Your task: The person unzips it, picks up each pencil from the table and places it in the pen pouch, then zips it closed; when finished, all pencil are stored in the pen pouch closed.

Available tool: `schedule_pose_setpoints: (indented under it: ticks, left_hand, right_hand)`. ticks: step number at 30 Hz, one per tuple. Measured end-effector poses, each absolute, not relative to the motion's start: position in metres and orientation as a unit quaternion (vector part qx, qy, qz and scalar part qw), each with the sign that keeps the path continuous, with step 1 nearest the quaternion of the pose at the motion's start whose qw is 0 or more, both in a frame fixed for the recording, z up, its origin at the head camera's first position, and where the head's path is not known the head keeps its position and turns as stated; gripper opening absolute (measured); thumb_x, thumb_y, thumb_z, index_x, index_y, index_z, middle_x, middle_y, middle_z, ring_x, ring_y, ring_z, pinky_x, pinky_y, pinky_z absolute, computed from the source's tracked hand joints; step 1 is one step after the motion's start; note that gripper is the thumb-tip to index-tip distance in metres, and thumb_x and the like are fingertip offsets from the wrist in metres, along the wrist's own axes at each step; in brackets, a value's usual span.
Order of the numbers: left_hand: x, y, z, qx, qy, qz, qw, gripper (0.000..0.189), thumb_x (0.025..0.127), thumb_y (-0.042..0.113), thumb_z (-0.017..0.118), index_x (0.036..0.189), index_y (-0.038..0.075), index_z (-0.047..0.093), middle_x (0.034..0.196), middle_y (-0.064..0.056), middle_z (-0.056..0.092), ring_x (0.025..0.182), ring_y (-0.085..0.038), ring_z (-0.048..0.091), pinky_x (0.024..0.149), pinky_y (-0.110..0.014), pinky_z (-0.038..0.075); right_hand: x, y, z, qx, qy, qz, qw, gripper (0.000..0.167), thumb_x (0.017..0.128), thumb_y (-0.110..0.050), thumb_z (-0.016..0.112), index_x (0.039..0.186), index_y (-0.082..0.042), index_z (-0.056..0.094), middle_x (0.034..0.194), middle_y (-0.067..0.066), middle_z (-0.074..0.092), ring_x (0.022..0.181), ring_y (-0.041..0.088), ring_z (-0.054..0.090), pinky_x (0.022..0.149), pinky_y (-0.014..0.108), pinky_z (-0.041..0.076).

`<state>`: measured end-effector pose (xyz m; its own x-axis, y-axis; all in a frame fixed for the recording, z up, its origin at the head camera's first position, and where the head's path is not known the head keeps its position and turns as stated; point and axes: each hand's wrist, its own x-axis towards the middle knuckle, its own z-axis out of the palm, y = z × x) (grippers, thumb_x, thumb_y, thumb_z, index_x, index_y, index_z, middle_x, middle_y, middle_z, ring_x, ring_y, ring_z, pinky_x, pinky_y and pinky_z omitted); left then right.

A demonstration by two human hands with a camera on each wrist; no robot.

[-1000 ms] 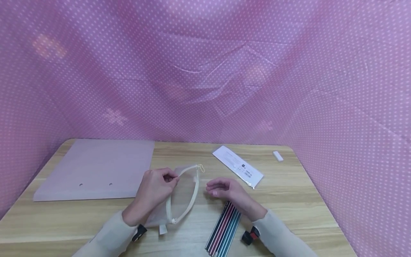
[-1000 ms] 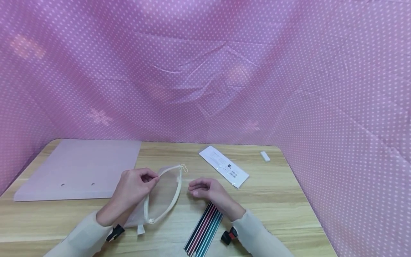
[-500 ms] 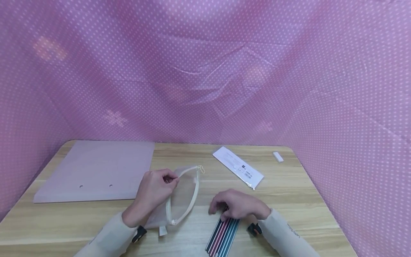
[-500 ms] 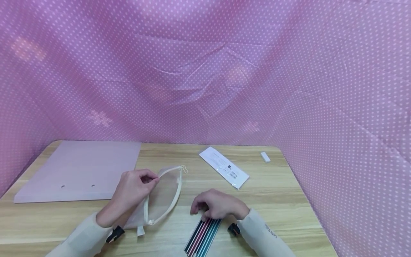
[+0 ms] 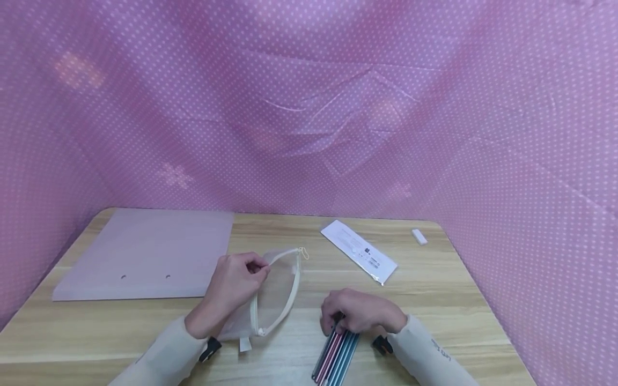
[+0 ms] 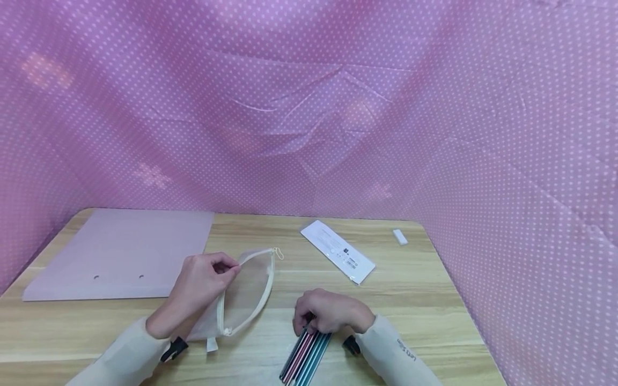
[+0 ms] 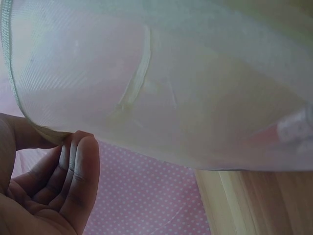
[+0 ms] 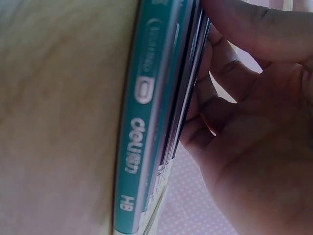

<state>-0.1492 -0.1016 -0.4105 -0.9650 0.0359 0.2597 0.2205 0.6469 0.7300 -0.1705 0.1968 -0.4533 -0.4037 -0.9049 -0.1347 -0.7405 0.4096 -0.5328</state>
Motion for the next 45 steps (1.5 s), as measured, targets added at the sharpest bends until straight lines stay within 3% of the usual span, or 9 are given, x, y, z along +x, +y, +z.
schedule_pose_setpoints:
  ticks: [14,20,26,30,35,39,45]
  left_hand:
    - [-0.148,-0.104,-0.413,-0.077,-0.9,-0.411,0.122,0.008,0.081,0.013,0.078,0.075,0.017,0.076,0.069,0.004,0.073,0.058,-0.005,0.059,0.056,-0.02,0.048]
    - [-0.148,-0.104,-0.413,-0.077,-0.9,-0.41,0.126,0.007,0.081,0.013,0.078,0.075,0.017,0.076,0.069,0.004,0.073,0.059,-0.005,0.06,0.058,-0.019,0.049]
    - [-0.148,-0.105,-0.413,-0.076,-0.9,-0.412,0.124,0.007,0.081,0.013,0.078,0.075,0.017,0.077,0.068,0.004,0.073,0.059,-0.005,0.06,0.057,-0.019,0.049]
    - [-0.148,-0.104,-0.413,-0.074,-0.899,-0.414,0.122,0.007,0.082,0.013,0.078,0.076,0.016,0.077,0.069,0.003,0.073,0.06,-0.006,0.06,0.058,-0.019,0.05]
    - [-0.149,-0.103,-0.412,-0.081,-0.897,-0.414,0.131,0.006,0.082,0.012,0.079,0.077,0.016,0.077,0.07,0.003,0.074,0.062,-0.005,0.062,0.06,-0.019,0.051]
    - [-0.149,-0.102,-0.411,-0.086,-0.897,-0.412,0.136,0.006,0.082,0.012,0.078,0.077,0.015,0.077,0.07,0.003,0.074,0.062,-0.005,0.062,0.06,-0.019,0.052]
    - [-0.149,-0.103,-0.41,-0.084,-0.898,-0.409,0.139,0.006,0.082,0.013,0.078,0.077,0.016,0.077,0.07,0.003,0.074,0.061,-0.005,0.062,0.06,-0.019,0.051]
  right_hand:
    - [-0.168,0.193,-0.451,-0.511,0.811,-0.202,0.202,0.034,0.077,0.004,0.071,0.093,-0.024,0.078,0.094,-0.017,0.074,0.095,-0.007,0.059,0.088,0.015,0.048]
    - [-0.168,0.193,-0.44,-0.502,0.815,-0.233,0.174,0.03,0.08,-0.003,0.076,0.098,-0.027,0.079,0.095,-0.019,0.074,0.092,-0.007,0.06,0.084,0.015,0.05]
    - [-0.169,0.193,-0.426,-0.434,0.804,-0.366,0.176,0.024,0.085,-0.006,0.076,0.102,-0.022,0.076,0.088,-0.006,0.073,0.079,-0.002,0.061,0.071,0.021,0.054]
    - [-0.172,0.188,-0.423,-0.383,0.795,-0.434,0.181,0.022,0.087,-0.005,0.074,0.106,-0.015,0.073,0.091,0.004,0.073,0.081,0.002,0.062,0.074,0.023,0.055]
    - [-0.176,0.182,-0.427,-0.342,0.788,-0.46,0.223,0.021,0.088,-0.008,0.073,0.109,-0.009,0.071,0.098,0.013,0.073,0.086,0.005,0.066,0.081,0.025,0.057]
    - [-0.177,0.177,-0.434,-0.31,0.768,-0.484,0.284,0.025,0.088,-0.008,0.069,0.112,0.0,0.069,0.095,0.018,0.071,0.083,0.006,0.066,0.078,0.023,0.056]
    - [-0.172,0.164,-0.442,-0.228,0.671,-0.609,0.357,0.043,0.089,-0.002,0.064,0.121,0.023,0.051,0.089,0.004,0.069,0.074,0.004,0.062,0.064,0.018,0.052]
